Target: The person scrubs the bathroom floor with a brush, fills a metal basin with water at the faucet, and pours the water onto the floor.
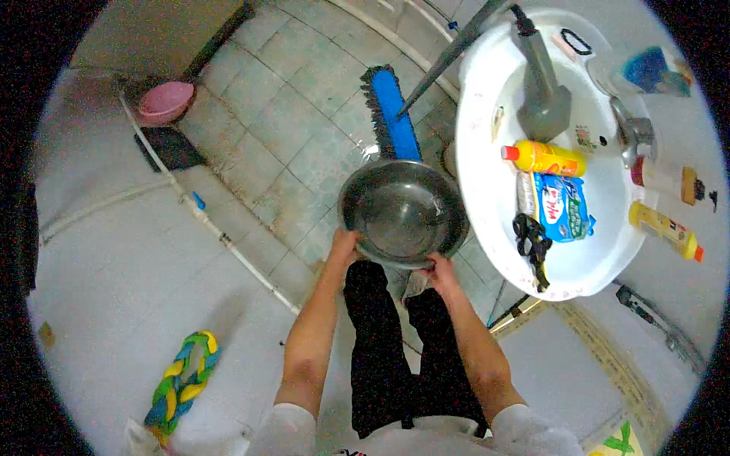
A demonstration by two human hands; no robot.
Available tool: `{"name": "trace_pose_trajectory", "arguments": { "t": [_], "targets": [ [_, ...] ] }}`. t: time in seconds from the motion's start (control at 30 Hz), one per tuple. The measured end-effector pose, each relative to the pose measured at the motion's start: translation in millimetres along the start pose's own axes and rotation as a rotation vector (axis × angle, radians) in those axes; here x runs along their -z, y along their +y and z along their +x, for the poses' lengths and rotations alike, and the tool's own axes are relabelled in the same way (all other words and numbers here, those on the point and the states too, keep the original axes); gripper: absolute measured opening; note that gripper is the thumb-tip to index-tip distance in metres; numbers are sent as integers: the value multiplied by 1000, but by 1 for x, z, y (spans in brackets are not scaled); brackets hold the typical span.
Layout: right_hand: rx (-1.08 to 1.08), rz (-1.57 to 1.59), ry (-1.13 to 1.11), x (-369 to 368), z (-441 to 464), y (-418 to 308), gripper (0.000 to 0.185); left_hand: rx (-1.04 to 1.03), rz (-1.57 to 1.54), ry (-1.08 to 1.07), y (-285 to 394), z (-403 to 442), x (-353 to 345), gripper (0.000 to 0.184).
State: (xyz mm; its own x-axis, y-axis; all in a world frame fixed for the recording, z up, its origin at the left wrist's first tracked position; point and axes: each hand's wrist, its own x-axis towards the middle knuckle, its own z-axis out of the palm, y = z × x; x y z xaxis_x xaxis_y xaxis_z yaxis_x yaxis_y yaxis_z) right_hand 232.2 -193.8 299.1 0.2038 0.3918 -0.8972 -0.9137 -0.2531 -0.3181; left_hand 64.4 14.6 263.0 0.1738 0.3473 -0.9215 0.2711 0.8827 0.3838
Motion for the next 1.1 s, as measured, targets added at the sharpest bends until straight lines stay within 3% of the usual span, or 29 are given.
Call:
{"name": "trace_pose_trajectory", "arguments": {
  "t": [0.07,0.13,0.27,0.43,0.67,0.77,0.83,1.1],
  "targets": [
    [-74,108,-4,-10,21,-24,29,23,52,-89,2,59,-10,16],
    [-24,147,74,-27,29,-46,33,-48,207,-19,43,60,-46,27],
    [29,228,52,-34,47,-68,33,-98,189,-43,81,73,-75,24],
    [99,255,66,-43,47,-72,34,-123,269,-21,104,58,-84,34],
    [72,150,4,-6,62,-44,29,-197,200,-72,44,68,-41,48],
    [8,70,2,-2,49,-40,26,-237,-9,14,29,41,-34,53],
    [15,-87,140,-1,40,-35,22,-134,43,-14,22,21,-28,54],
    [-59,-92,121,37,19,-5,30,-60,97,175,-46,-2,-23,49]
  ]
}}
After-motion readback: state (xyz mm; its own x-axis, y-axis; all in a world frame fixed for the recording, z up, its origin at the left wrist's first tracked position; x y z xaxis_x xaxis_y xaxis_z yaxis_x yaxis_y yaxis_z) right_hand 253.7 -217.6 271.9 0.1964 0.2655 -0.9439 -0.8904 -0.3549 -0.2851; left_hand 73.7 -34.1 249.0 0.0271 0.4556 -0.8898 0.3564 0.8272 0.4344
